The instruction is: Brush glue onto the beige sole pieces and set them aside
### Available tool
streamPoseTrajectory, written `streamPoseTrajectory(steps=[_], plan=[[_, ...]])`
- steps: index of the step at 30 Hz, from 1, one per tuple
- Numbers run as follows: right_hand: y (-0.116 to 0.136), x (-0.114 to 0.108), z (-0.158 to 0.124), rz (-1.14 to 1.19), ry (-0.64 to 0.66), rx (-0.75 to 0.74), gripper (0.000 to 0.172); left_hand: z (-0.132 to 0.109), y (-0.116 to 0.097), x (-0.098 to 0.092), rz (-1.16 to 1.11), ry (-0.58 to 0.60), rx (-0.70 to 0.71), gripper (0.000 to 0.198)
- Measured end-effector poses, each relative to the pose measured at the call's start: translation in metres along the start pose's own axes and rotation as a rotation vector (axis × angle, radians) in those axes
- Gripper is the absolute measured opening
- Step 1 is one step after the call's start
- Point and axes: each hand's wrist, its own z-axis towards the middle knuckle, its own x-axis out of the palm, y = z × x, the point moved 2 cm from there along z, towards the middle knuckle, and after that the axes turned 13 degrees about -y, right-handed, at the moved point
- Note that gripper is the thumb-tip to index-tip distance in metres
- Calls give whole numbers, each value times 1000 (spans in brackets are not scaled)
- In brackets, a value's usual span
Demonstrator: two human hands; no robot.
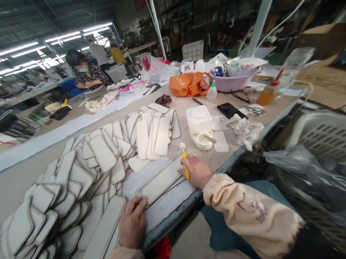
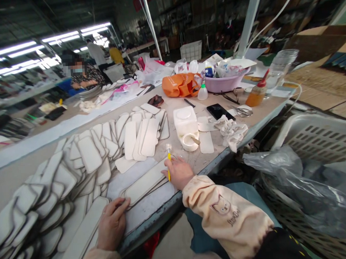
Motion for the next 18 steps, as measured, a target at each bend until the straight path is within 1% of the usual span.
streamPoseTrajectory(steps=[2, 4, 10, 12, 14, 16, 18], plan=[[-6, -3, 2, -53, 5, 42, 14, 0, 0, -1, 2, 2, -7, 38], [-10, -4, 5, -59, -5, 98, 14, 0, -1, -1, 3, 6, -14, 38], [-21, 2, 12, 85, -100, 287, 25, -2, 0, -1, -44, 0, -74, 38], [-22, 1, 13, 200, -170, 301, 27, -2, 1, -2, -76, -4, -114, 38], [-18, -4, 16, 384, -253, 266, 25, 1, 3, -7, -100, -24, -193, 35], [-11, -10, 19, 599, -321, 239, 24, 10, 2, -16, -104, -69, -289, 30], [-2, -19, 23, 778, -368, 262, 27, 27, 0, -26, -115, -88, -371, 33]])
